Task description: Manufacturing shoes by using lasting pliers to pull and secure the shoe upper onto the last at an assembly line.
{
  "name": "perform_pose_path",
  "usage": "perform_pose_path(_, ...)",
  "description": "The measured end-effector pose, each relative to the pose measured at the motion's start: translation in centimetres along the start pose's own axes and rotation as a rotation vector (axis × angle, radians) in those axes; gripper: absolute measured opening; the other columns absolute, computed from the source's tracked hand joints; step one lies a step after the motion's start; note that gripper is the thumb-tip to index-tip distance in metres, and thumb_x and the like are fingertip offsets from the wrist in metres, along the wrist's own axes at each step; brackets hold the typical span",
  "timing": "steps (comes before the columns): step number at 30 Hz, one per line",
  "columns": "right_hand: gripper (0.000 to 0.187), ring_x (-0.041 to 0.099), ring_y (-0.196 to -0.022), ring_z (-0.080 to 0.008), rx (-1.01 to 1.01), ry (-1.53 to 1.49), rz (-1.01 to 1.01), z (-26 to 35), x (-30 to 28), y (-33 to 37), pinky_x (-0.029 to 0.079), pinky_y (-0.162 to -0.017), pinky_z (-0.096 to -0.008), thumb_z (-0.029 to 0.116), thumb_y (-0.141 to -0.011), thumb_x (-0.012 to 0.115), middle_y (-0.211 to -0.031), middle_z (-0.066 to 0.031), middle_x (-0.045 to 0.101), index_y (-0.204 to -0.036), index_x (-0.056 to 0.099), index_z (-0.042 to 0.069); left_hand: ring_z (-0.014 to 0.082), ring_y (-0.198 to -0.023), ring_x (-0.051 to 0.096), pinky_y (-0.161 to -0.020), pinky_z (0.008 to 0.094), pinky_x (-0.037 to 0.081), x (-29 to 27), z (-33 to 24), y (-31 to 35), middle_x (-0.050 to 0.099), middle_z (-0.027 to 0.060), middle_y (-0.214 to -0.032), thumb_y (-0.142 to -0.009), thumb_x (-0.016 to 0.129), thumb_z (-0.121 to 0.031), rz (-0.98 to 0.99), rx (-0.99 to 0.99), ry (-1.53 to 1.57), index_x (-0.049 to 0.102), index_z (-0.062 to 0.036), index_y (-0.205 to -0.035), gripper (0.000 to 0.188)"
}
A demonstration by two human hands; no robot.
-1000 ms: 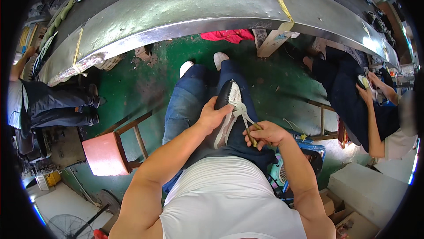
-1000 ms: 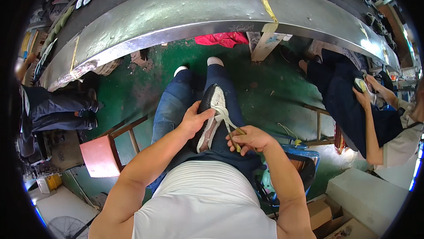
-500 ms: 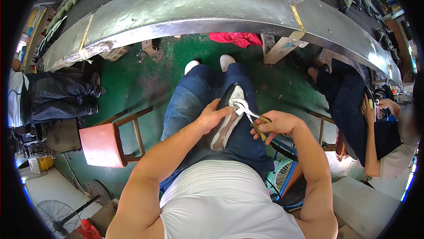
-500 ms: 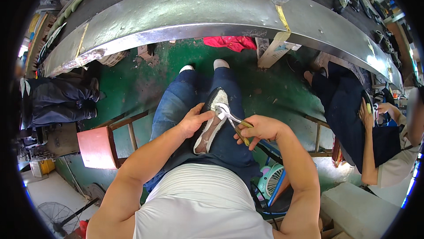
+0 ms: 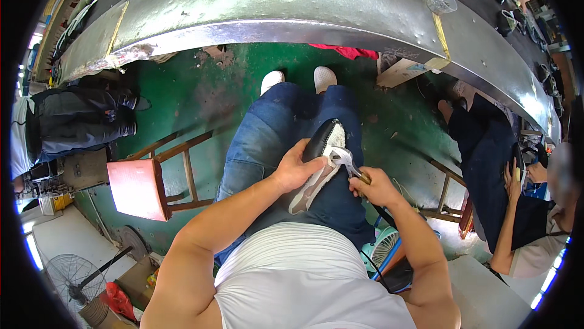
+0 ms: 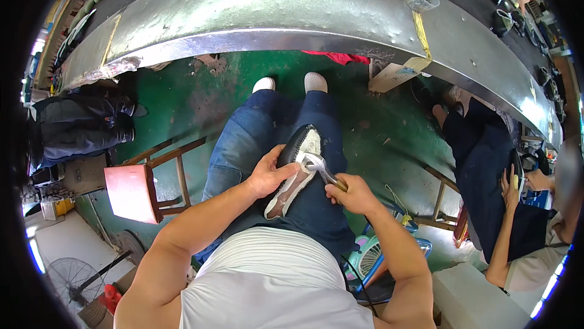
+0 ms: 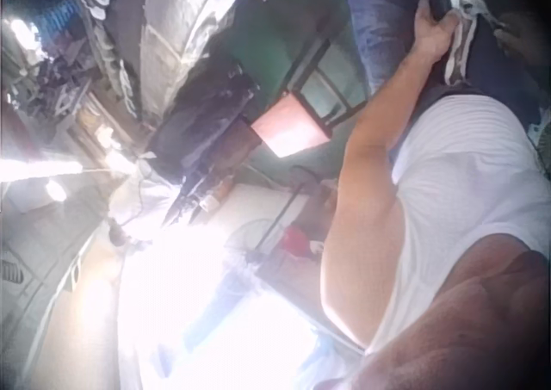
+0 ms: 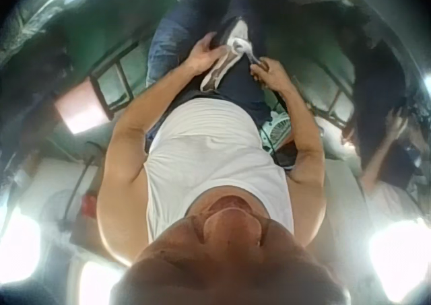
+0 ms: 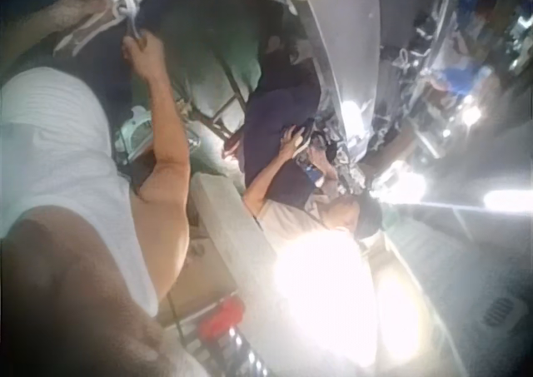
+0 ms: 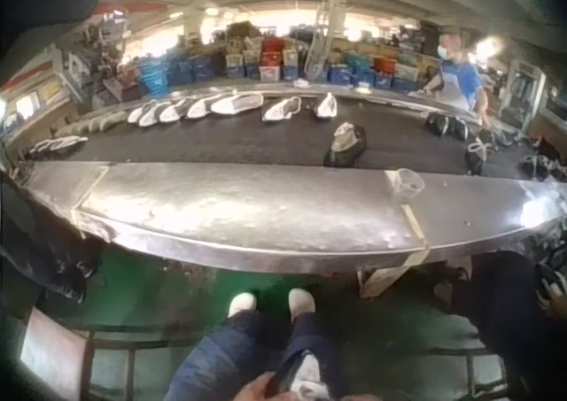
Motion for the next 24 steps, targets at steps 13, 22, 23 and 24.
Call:
perform_pose_path(13, 0.037, 0.069, -0.080, -0.0189, 0.276, -0.281, 0.399, 1.2, -3.4, 2.5, 0.046, -0.050, -0.0218, 0.029, -0.097, 0.063, -0.097, -0.0124, 0.069, -0.115, 0.060, -0.003, 0.0209, -0.096, 0.066, -0.088, 0.0325, 0.051, 1.0, -1.2, -0.5, 0.069, 0.0146, -0.105, -0.084, 0.074, -0.035, -0.163, -0.144, -0.303, 0.060, -0.0005, -0.122, 0.053)
perform_pose_path(22, 0.040, 0.063, -0.078, -0.0453, -0.224, 0.578, -0.153, 7.4, 0.7, 1.4, 0.049, -0.072, -0.0494, 0.035, -0.103, 0.048, -0.081, -0.0260, 0.065, -0.095, 0.059, -0.003, 0.0246, -0.099, 0.067, -0.091, 0.0344, 0.051, 0.5, -1.9, 0.3, 0.068, 0.0175, -0.109, -0.082, 0.074, -0.038, -0.103, -0.178, -0.354, 0.057, 0.0000, -0.126, 0.060)
perform_pose_path(23, 0.040, 0.061, -0.080, -0.0490, -0.213, 0.515, -0.148, 7.9, 0.7, 1.6, 0.049, -0.073, -0.0512, 0.035, -0.103, 0.048, -0.083, -0.0283, 0.064, -0.095, 0.060, -0.003, 0.0246, -0.099, 0.067, -0.091, 0.0344, 0.051, 0.5, -2.1, 0.3, 0.068, 0.0175, -0.109, -0.082, 0.074, -0.038, -0.106, -0.169, -0.355, 0.057, 0.0000, -0.126, 0.060)
perform_pose_path(24, 0.040, 0.061, -0.080, -0.0490, -0.220, 0.518, -0.151, 7.6, 1.0, 1.4, 0.049, -0.073, -0.0512, 0.035, -0.103, 0.048, -0.083, -0.0283, 0.064, -0.095, 0.060, -0.003, 0.0227, -0.099, 0.065, -0.089, 0.0336, 0.052, 0.5, -2.3, 0.4, 0.067, 0.0161, -0.109, -0.083, 0.075, -0.033, -0.096, -0.166, -0.379, 0.055, 0.0018, -0.127, 0.060)
Point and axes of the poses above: each hand's wrist, its own y-axis away from the middle knuckle, its own x-axis out of the palm, z = x × y, the point moved 4 cm from there along -y, towards the middle knuckle
